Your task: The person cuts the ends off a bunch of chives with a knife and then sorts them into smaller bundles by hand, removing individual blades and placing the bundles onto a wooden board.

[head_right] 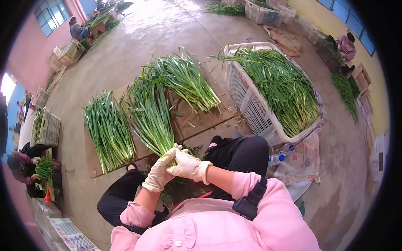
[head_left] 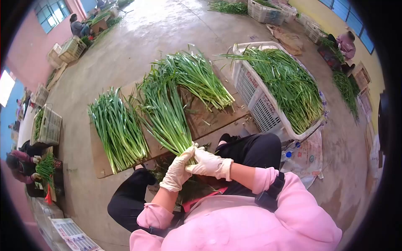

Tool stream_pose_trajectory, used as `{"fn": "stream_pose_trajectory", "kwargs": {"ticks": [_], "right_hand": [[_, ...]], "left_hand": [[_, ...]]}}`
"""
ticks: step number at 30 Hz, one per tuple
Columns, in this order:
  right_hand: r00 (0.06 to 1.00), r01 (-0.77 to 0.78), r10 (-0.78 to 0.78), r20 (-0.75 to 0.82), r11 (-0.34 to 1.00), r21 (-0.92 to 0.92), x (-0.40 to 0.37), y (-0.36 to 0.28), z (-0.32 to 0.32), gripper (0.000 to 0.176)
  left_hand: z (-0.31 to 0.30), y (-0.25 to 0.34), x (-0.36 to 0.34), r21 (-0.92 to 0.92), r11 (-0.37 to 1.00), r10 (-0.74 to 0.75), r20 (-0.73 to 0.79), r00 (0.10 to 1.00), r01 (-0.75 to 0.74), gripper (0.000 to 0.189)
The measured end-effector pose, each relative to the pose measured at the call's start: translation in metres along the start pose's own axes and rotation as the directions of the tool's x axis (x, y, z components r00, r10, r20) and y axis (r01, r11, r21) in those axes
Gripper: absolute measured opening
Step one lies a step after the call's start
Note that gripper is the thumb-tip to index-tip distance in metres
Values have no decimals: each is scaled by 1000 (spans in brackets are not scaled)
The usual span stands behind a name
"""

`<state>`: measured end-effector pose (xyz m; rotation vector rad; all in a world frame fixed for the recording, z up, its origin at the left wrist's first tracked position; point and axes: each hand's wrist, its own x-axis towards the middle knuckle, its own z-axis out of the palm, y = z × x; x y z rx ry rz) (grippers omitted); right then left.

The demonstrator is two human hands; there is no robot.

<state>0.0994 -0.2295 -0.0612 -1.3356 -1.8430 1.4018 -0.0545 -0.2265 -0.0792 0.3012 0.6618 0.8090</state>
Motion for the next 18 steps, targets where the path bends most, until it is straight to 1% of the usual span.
{"fn": "stream_pose_trajectory", "kwargs": {"ticks": [1, 2, 3, 4, 5, 6, 7, 8, 9, 11, 12, 13, 14, 15, 16, 17, 18], "right_hand": [[994, 106, -105, 7, 992, -66, -2, 1, -3, 41], [984, 127, -118, 135, 990, -67, -1, 3, -13, 38], [957, 152, -130, 260, 986, -67, -3, -11, -29, 37], [988, 103, -106, 115, 994, 34, -12, -11, -34, 29], [996, 7, -28, 86, 971, 239, -12, -9, -39, 29], [997, -70, 50, 56, 896, 439, -11, -12, -44, 30], [994, 42, 1, -110, 922, 385, -16, -30, -54, 31], [991, 10, 52, -127, 894, 447, -9, -24, -53, 28], [977, 79, 0, -213, 928, 364, -6, -36, -51, 27], [913, 305, -222, -343, 928, 212, 17, -3, -30, 31], [959, 108, -90, -269, 993, 55, 13, -21, -35, 35], [930, 137, -157, -332, 987, -80, 19, -23, -27, 30], [959, 64, -32, -281, 992, 107, 25, -23, -24, 29], [976, -23, 84, -201, 957, 288, 30, -21, -21, 28], [979, 14, 83, -188, 884, 467, 35, -20, -23, 31], [961, -37, 173, -217, 853, 520, 36, -19, -33, 31], [928, 39, 159, -336, 857, 514, 46, -9, -43, 30]], "left_hand": [[0, 2, -4, -18, 1000, -1, 6, 1000, 1, 46], [-1, 1, -9, -37, 999, -6, 9, 1000, 7, 46], [-4, 2, -12, -56, 998, -9, 15, 1000, 9, 46], [-13, 4, -18, -27, 1000, -16, -26, 1000, 16, 48], [-17, 3, -18, -23, 1000, -8, -7, 1000, 7, 47], [-13, 5, -22, -21, 1000, -1, 11, 1000, 1, 47], [-8, 6, -28, -21, 1000, 3, 29, 1000, -2, 46], [-1, 5, -33, -2, 1000, 8, -38, 999, -9, 41], [-5, 2, -32, 11, 1000, 19, -23, 1000, -19, 39], [-17, -8, -31, 36, 999, 36, 9, 999, -37, 35], [-10, -9, -34, 70, 996, 52, -1, 999, -52, 29], [-5, -12, -38, 88, 995, 51, -4, 999, -50, 28], [-1, -14, -39, 108, 993, 54, -6, 999, -53, 28], [-1, -15, -41, 125, 991, 57, -13, 998, -55, 28], [-8, -17, -44, 100, 993, 65, 10, 998, -66, 39], [-12, -16, -45, 36, 999, 38, 12, 999, -38, 43], [-17, -15, -46, -29, 1000, 12, 17, 1000, -11, 48]]}}
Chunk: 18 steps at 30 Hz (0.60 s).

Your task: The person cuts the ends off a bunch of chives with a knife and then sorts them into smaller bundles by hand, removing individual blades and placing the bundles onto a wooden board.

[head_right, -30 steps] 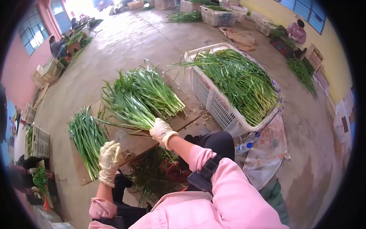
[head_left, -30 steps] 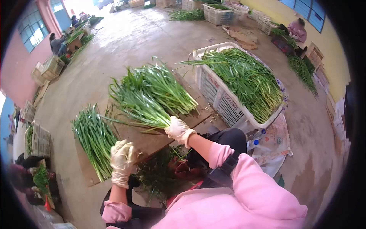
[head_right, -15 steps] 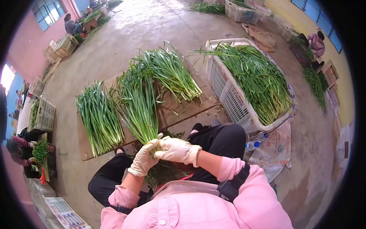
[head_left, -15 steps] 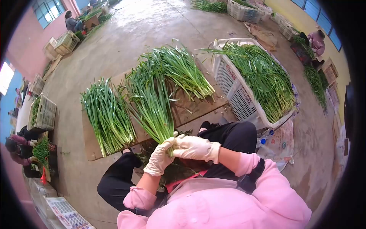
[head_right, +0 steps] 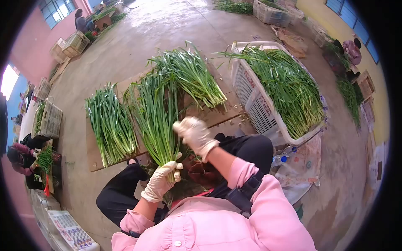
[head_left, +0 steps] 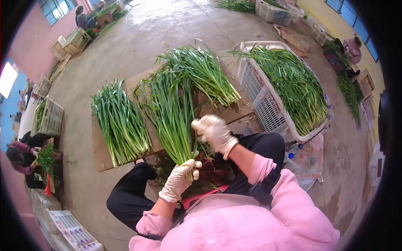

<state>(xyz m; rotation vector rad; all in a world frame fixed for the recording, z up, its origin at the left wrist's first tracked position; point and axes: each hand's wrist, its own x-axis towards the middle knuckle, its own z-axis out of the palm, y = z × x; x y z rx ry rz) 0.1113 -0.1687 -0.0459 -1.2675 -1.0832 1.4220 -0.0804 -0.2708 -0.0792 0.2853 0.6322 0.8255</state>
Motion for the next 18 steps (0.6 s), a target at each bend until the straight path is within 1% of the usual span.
{"fn": "stream_pose_trajectory", "kwargs": {"ticks": [1, 2, 3, 4, 5, 6, 7, 8, 9, 10, 11, 12, 13, 14, 15, 16, 17, 18], "right_hand": [[978, 188, -197, -74, 975, -117, 18, 8, -21, 29], [990, 83, -52, -131, 966, 245, 25, -5, -39, 29], [919, 214, -262, -294, 959, -185, 44, 9, -62, 22], [838, 360, -480, -259, 843, -399, 53, 16, -80, 14], [721, 331, -623, -303, 694, -640, 52, 25, -84, 16], [825, 301, -504, -255, 774, -557, 42, 26, -77, 18], [907, 249, -375, -191, 844, -475, 28, 20, -68, 21], [951, 280, -308, -32, 897, -342, 12, 8, -54, 24], [932, 284, -337, -137, 910, -302, -2, 6, -30, 25], [962, 265, -266, 54, 876, -404, 2, 18, -28, 29], [950, 304, -282, 133, 750, -587, -13, -8, -12, 35], [906, 392, -394, 153, 646, -655, -17, -5, -1, 45], [839, 505, -488, 241, 533, -679, -17, -7, 7, 60], [827, 522, -489, 276, 489, -698, -17, -8, 16, 67], [814, 541, -488, 314, 442, -715, -16, -10, 22, 74], [869, 470, -386, 309, 451, -759, -13, -16, 22, 82], [854, 478, -440, 277, 453, -753, 0, -8, 16, 83], [861, 413, -484, 157, 483, -772, 11, 13, 10, 84]], "left_hand": [[-4, 0, -2, -67, 997, -26, 5, 1000, 26, 52], [-8, 0, -4, -109, 994, -20, 46, 999, 25, 59], [-8, 1, -7, -117, 993, -13, 36, 999, 17, 59], [-6, 2, -9, -123, 992, -5, 27, 1000, 8, 58], [-5, 2, -10, -131, 991, 3, 19, 1000, 0, 58], [-6, 2, -9, -128, 992, -2, 17, 1000, 4, 58], [-5, 0, -9, -118, 993, -1, -7, 1000, 1, 58], [-3, 0, -8, -107, 994, 1, -27, 1000, -4, 57], [-2, -1, -6, -97, 995, 3, -47, 999, -7, 57], [-5, -4, -3, -46, 999, 15, -52, 999, -17, 51], [-6, -7, -2, -19, 1000, 17, -51, 999, -18, 48], [-5, -10, -2, 12, 1000, 19, -50, 999, -18, 46], [-5, -11, -2, 45, 999, 22, -49, 999, -19, 43], [-3, -12, -4, 79, 997, 20, -40, 999, -17, 38], [-2, -13, -4, 98, 995, 33, -50, 998, -29, 38], [-1, -14, -6, 114, 993, 48, -60, 997, -41, 38], [-1, -15, -7, 128, 990, 63, -72, 995, -54, 38], [-7, -15, -8, 147, 989, 47, -91, 995, -33, 43]]}}
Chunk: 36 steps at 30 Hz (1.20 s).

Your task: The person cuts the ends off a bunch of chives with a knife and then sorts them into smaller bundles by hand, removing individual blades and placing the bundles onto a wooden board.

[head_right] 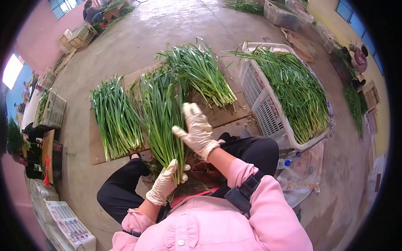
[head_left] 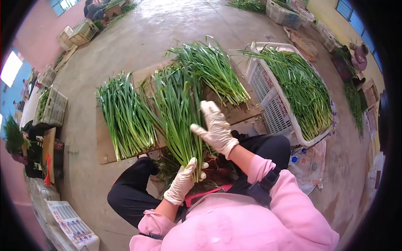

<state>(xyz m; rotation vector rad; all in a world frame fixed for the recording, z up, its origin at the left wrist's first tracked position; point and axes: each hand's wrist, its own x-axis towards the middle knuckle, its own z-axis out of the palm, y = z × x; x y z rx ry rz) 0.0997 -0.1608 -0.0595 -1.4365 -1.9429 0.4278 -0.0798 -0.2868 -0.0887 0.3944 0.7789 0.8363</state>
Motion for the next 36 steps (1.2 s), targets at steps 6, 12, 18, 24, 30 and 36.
{"fn": "stream_pose_trajectory", "kwargs": {"ticks": [6, 12, 18, 24, 30, 36], "right_hand": [[855, -518, 470, 220, 799, 305, -19, 6, -11, 71], [982, 73, -3, -191, 928, 364, -10, -14, -14, 30], [988, 148, -154, -1, 953, 263, -6, -35, 1, 11], [936, -33, 8, 351, 997, 64, 7, -44, 21, 30], [819, -574, 252, 515, 365, 733, 4, -24, 26, 17], [873, -476, 258, 413, 271, 836, -7, -46, -3, 11]], "left_hand": [[-13, 2, -6, -54, 999, -2, -11, 1000, 2, 52], [-8, -1, -10, -63, 998, -14, 26, 1000, 15, 54], [2, 0, -13, -143, 990, 15, 35, 999, -10, 49], [-4, -6, -6, -87, 996, -5, 84, 996, 12, 48], [6, 2, -13, -133, 990, -44, -1, 999, 44, 63], [0, -3, -6, -173, 984, -17, 64, 998, 28, 74]]}}
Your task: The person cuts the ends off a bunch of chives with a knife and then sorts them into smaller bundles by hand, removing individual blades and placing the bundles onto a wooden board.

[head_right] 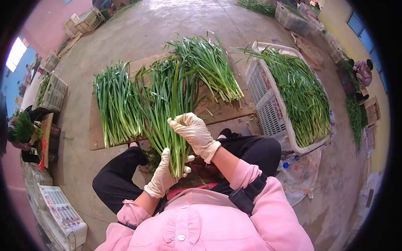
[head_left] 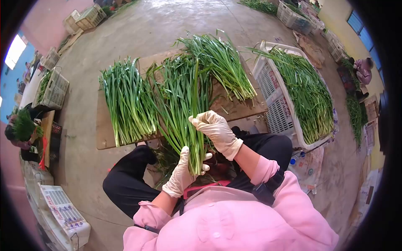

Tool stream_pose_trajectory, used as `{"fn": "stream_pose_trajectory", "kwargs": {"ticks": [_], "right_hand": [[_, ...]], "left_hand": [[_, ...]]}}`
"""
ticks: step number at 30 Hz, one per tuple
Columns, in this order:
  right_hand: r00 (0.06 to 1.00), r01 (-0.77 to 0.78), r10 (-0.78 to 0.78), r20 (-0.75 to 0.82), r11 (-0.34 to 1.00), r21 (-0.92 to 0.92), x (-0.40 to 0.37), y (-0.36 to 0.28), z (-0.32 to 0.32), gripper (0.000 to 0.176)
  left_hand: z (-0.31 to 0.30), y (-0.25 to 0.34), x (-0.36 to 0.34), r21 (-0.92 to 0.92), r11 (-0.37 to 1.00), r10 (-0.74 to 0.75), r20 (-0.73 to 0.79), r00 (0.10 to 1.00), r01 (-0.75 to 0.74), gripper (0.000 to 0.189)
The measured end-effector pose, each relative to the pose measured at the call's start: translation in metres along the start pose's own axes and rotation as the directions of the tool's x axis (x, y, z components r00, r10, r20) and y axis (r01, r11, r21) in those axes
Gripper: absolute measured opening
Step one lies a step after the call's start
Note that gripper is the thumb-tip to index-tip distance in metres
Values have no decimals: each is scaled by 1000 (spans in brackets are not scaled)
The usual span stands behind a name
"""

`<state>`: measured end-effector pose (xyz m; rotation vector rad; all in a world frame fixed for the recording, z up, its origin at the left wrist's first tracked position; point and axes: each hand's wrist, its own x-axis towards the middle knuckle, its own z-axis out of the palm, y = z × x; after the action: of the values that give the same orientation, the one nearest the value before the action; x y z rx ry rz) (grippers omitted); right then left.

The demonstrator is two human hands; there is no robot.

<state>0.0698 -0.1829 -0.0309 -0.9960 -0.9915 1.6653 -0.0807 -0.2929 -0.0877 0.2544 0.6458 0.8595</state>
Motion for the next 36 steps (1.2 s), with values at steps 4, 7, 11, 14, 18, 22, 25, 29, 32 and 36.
{"fn": "stream_pose_trajectory", "kwargs": {"ticks": [4, 7, 11, 14, 18, 22, 25, 29, 32, 36], "right_hand": [[990, -6, -9, 140, 994, 106, -29, -18, 10, 8], [956, -68, 8, 293, 978, 196, -51, -22, 20, 5], [956, 11, -24, 294, 999, 45, -70, -39, 29, 9], [983, 94, -101, 153, 994, 50, -76, -65, 25, 12], [928, 370, -370, -35, 929, -12, -54, -110, -25, 11], [837, 157, -498, -225, 613, -774, -11, -87, -150, 33], [831, -233, -550, -79, -215, -948, -26, -74, -137, 57], [843, 418, -410, 349, 90, -904, -38, -61, -31, 27], [841, 540, -150, 520, 166, -825, -32, -34, 4, 33], [899, 435, -37, 436, 172, -884, -16, -5, 3, 30]], "left_hand": [[7, 6, -3, -93, 995, -32, 41, 999, 36, 70], [3, 7, -5, 9, 999, -51, -22, 998, 51, 65], [-18, -9, 9, 27, 997, 70, -9, 998, -69, 47], [3, 7, 5, -23, 999, -48, -113, 992, 46, 33], [2, 4, 3, 0, 997, -75, -197, 977, 76, 34], [7, 7, -1, -92, 995, -55, -84, 995, 47, 45], [2, 5, -1, -132, 991, -21, -10, 1000, 20, 55], [5, 4, -3, -94, 996, -1, -34, 999, -2, 59], [-2, 3, 0, -120, 993, -13, 45, 999, 18, 59], [12, 13, -12, -134, 991, 26, 3, 1000, -26, 59]]}}
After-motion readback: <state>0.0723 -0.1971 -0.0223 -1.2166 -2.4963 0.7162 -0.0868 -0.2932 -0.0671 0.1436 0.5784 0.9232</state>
